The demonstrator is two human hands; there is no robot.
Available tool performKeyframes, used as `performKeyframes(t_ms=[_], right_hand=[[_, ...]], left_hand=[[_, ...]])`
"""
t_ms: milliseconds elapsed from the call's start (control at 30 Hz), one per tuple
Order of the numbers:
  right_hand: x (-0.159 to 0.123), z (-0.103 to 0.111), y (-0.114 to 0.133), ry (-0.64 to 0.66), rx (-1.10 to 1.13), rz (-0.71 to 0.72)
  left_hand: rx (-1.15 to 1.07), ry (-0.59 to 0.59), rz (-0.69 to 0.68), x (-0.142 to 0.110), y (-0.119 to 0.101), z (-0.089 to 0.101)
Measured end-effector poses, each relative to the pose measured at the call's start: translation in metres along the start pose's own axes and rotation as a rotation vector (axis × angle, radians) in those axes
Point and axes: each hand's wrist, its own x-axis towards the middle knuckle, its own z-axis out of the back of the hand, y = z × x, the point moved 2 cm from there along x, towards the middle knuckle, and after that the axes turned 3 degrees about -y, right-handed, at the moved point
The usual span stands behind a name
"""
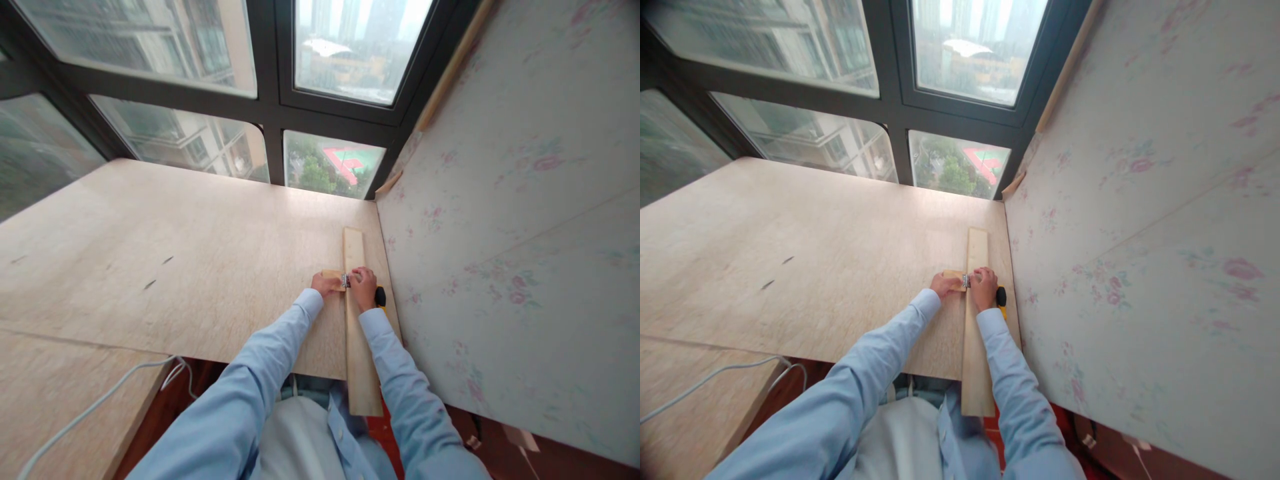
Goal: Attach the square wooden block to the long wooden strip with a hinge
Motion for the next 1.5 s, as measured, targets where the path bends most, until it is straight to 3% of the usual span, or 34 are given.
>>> performKeyframes(t_ms=[300,1067,1500], right_hand=[[0.0015,0.0039,0.0020,0.021,0.005,0.011],[-0.0056,0.0018,0.0047,-0.004,-0.067,0.023],[-0.0052,0.0029,0.0012,0.026,0.002,0.010]], left_hand=[[0.007,-0.018,0.021,0.0003,-0.0002,-0.0004],[-0.099,0.063,-0.003,0.0085,0.0056,0.0020],[-0.025,0.064,0.024,0.0044,0.0036,0.0003]])
